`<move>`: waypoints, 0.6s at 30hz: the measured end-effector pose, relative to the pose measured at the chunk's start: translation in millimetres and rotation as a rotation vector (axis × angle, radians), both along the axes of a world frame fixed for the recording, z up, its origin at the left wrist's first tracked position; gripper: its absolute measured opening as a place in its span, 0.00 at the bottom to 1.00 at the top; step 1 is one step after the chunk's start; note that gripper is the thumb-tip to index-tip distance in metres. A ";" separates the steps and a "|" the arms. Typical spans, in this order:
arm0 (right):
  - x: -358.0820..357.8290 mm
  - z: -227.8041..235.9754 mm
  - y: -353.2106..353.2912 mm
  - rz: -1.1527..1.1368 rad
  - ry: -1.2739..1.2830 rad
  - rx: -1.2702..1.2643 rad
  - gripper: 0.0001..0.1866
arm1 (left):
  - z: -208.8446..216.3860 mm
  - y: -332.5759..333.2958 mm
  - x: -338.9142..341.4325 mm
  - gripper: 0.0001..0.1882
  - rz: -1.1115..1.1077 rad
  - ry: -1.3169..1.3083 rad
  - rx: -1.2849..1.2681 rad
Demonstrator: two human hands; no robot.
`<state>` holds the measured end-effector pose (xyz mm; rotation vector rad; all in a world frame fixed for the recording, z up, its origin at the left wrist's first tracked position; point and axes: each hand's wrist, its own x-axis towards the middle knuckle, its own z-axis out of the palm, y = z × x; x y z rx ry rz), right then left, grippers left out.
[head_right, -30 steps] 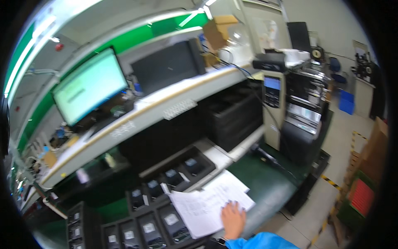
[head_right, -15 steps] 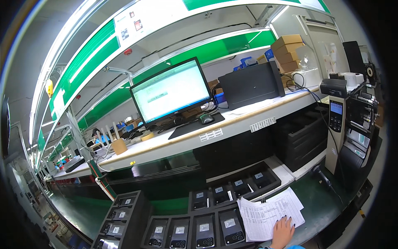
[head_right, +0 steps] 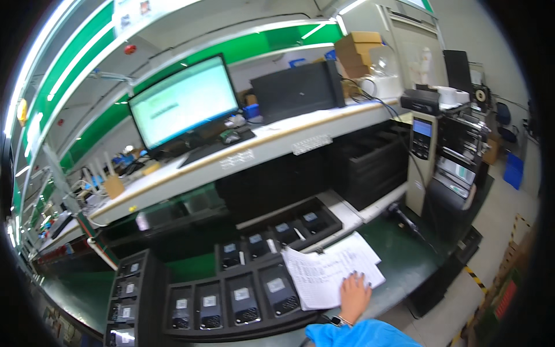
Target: The recorder is scanning mobile devices, checking documents, and logging information on a datasheet at a production workstation.
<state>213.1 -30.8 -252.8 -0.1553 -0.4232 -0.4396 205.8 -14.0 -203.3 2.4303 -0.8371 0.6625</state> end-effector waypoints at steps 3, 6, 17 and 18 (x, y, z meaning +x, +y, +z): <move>-0.2 9.3 8.6 0.029 0.024 -0.014 0.22 | 4.0 1.2 1.6 0.22 -0.029 0.031 -0.047; -3.8 13.8 13.0 0.041 0.039 -0.024 0.22 | 5.3 1.0 0.4 0.22 -0.040 0.007 -0.052; -15.8 21.8 15.4 0.095 0.034 -0.074 0.22 | 10.6 2.9 -8.0 0.21 -0.061 0.037 -0.044; -15.4 23.7 17.9 0.113 0.037 -0.080 0.22 | 11.1 3.6 -6.9 0.21 -0.052 0.027 -0.048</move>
